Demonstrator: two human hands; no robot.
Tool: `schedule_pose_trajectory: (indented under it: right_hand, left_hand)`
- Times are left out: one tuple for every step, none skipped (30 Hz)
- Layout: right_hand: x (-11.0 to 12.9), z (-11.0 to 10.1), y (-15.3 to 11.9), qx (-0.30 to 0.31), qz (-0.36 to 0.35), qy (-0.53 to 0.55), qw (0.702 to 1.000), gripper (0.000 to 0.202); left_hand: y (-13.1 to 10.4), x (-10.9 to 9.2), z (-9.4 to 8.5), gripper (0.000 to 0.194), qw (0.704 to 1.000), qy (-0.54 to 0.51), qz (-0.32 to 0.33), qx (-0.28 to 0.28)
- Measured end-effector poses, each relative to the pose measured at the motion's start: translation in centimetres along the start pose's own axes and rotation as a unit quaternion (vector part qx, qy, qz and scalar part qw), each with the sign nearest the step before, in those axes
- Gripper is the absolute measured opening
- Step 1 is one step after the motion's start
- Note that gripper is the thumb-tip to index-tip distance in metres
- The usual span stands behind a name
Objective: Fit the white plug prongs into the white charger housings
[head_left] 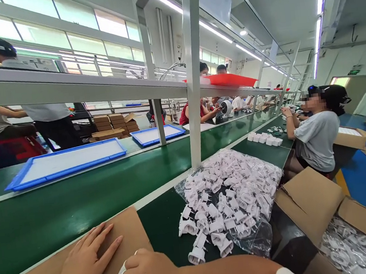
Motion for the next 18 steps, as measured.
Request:
schedule_pose_trajectory:
  right_hand:
    - [-0.1,-0.1,0.0,-0.009,0.012,0.005,1.0,0.031]
    - [-0.3,-0.2,0.0,-0.014,0.022,0.012,1.0,0.033]
    - [-0.4,-0.2,0.0,-0.015,0.028,0.019,0.999,0.035]
    - [-0.4,0.0,0.0,-0.013,0.031,0.024,0.999,0.037]
    - [-0.5,0.1,0.0,-0.01,0.028,0.026,0.999,0.037]
    - [-0.5,0.3,0.0,-0.005,0.022,0.027,0.999,0.038]
    - [-0.5,0.5,0.0,0.0,0.014,0.025,1.0,0.037]
    - [-0.5,0.6,-0.1,0.004,0.007,0.021,1.0,0.036]
    - [-0.4,0.7,-0.1,0.007,0.002,0.017,1.0,0.035]
    - [-0.4,0.6,-0.1,0.01,-0.002,0.012,1.0,0.034]
    - [-0.4,0.5,-0.1,0.012,-0.003,0.006,1.0,0.034]
    - [-0.3,0.4,-0.1,0.015,-0.003,0.0,1.0,0.033]
    - [-0.2,0.2,-0.1,0.018,-0.003,-0.008,1.0,0.031]
    - [-0.1,0.0,-0.1,0.02,-0.002,-0.016,1.0,0.03]
    - [0.0,-0.2,-0.1,0.021,-0.001,-0.024,0.999,0.029]
    - [0.1,-0.3,-0.1,0.02,0.001,-0.031,0.999,0.029]
    - [0.2,-0.5,-0.1,0.017,0.001,-0.036,0.999,0.029]
    - [0.3,-0.5,-0.1,0.013,-0.001,-0.036,0.999,0.029]
  left_hand:
    - [0.0,0.0,0.0,0.075,1.0,-0.002,0.0,0.005]
    - [0.0,0.0,0.1,0.075,1.0,-0.004,0.001,0.008]
    - [0.0,0.0,0.0,0.075,1.0,-0.005,0.002,0.008]
    - [0.0,-0.1,-0.1,0.076,1.0,-0.005,0.002,0.007]
    - [-0.1,-0.2,-0.2,0.076,1.0,-0.004,0.002,0.004]
    - [-0.1,-0.3,-0.3,0.077,1.0,-0.002,0.001,0.003]
    - [-0.1,-0.4,-0.4,0.078,1.0,0.0,-0.001,0.004]
    - [-0.1,-0.5,-0.5,0.079,1.0,0.001,-0.006,0.007]
    - [-0.1,-0.6,-0.5,0.081,1.0,0.001,-0.009,0.013]
    - [-0.1,-0.6,-0.5,0.082,1.0,0.0,-0.012,0.017]
    - [-0.1,-0.6,-0.4,0.083,1.0,-0.001,-0.014,0.02]
    - [-0.1,-0.6,-0.4,0.083,1.0,-0.003,-0.013,0.02]
    - [-0.1,-0.5,-0.3,0.082,1.0,-0.005,-0.009,0.017]
    - [-0.1,-0.5,-0.3,0.081,1.0,-0.005,-0.006,0.012]
    - [0.0,-0.4,-0.3,0.079,1.0,-0.004,-0.003,0.007]
    - [0.0,-0.3,-0.2,0.078,1.0,-0.003,-0.001,0.004]
    - [0.0,-0.3,-0.2,0.076,1.0,0.0,0.001,-0.002]
    - [0.0,-0.3,-0.2,0.075,1.0,0.004,0.002,-0.007]
Point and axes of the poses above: each hand's wrist, its own y-axis towards the middle knuckle, its own z-axis out of the palm, x = y × z, the point moved 6 cm from there along y, towards the middle knuckle, and after that the axes turned 3 degrees about z, right-handed, at the moved point
